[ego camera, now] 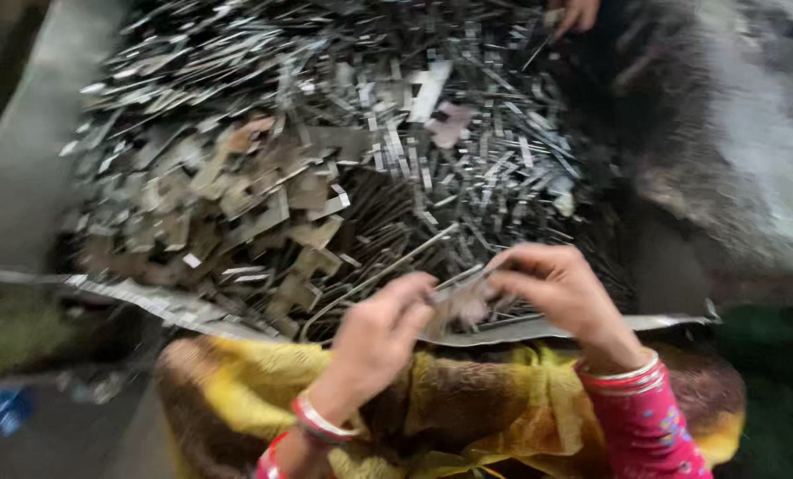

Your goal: The person sits on the floor and repeatedly picks up metal plates and pins from a large bin. They insert the pins into the plates to form assemblies and place the completed units on a nearby surface. Another person is visible working alongside in the background.

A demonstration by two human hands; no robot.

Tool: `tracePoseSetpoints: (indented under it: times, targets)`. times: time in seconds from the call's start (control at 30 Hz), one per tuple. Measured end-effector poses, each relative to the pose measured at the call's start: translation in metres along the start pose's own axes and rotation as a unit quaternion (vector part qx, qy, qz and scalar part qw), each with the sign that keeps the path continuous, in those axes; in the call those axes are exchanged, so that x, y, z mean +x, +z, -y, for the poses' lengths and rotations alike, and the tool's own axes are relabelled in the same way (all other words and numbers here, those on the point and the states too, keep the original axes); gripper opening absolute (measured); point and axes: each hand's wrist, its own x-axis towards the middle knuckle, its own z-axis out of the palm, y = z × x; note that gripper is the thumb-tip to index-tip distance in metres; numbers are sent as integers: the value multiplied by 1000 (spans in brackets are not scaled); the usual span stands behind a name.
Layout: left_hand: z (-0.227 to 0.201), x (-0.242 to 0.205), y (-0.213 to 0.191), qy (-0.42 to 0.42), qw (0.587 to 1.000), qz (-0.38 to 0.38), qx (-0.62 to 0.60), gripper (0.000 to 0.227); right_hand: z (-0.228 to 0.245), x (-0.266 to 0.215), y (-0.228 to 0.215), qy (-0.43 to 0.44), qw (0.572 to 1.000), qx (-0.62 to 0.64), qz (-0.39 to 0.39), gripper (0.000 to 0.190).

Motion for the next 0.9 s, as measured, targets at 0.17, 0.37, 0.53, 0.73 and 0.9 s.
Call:
tracePoseSetpoints:
  times: [0.17,0.37,0.53,0.73,0.9]
  targets:
    - [50,2,-48,21,952,-180,247,31,-11,-11,-115,-191,892,-218,-347,5]
    - [121,-19,-89,-160,900,-87,395,49,-61,21,-290,-317,645,-466,-516,10]
    - [141,-20,-76,-143,881,-94,441,45,-110,5,-328,-80,768,-477,-420,30]
    - [116,-19,-77,-119,894,-128,413,35,-100,-8,-290,-168,681,-631,-333,47]
    - [84,-10,-77,-230,936,-102,248,22,-87,24,-208,-183,748,-510,-382,21]
